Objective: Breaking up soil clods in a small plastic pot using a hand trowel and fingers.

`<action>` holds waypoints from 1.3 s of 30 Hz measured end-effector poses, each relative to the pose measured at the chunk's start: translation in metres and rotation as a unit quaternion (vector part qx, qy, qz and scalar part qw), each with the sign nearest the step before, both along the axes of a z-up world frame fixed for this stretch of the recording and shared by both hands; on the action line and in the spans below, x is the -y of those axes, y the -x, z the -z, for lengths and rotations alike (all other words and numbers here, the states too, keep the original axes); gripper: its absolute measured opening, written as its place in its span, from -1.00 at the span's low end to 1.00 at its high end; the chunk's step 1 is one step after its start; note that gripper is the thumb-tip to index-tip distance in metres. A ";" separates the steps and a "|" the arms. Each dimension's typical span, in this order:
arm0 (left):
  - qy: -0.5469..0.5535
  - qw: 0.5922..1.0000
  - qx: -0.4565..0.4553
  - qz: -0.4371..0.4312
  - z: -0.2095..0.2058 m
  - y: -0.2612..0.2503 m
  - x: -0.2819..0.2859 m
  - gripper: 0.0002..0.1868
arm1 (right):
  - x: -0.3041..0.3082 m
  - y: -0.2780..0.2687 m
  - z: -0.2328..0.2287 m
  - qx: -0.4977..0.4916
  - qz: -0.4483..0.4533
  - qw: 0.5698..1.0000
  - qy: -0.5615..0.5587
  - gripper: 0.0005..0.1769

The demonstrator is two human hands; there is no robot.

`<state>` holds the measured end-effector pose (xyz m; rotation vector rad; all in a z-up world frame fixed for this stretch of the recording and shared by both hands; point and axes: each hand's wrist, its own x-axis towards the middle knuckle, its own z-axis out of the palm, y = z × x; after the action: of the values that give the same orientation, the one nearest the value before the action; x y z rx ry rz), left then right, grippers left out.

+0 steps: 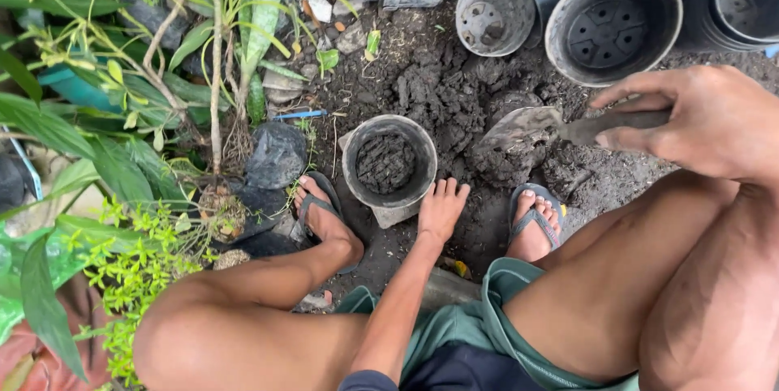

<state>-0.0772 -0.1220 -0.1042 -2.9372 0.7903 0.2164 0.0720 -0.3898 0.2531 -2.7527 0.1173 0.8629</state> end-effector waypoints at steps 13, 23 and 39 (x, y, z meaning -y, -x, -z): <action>0.488 0.861 -0.122 -0.080 -0.146 -0.034 0.006 -0.58 | -0.002 0.012 0.030 0.131 0.089 0.952 -0.261 -0.52; 0.467 0.799 -0.134 -0.353 -0.190 -0.078 -0.059 -0.49 | -0.040 0.013 -0.021 0.182 -0.004 0.978 -0.100 -0.53; 0.387 0.813 0.196 -0.389 -0.189 -0.085 -0.094 -0.74 | -0.114 0.025 0.004 0.093 -0.157 0.982 -0.056 -0.63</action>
<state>0.0081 -0.0284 0.0853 -3.6336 -0.5759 -0.8466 0.0469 -0.2761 0.2493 -2.7670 -0.3986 0.6521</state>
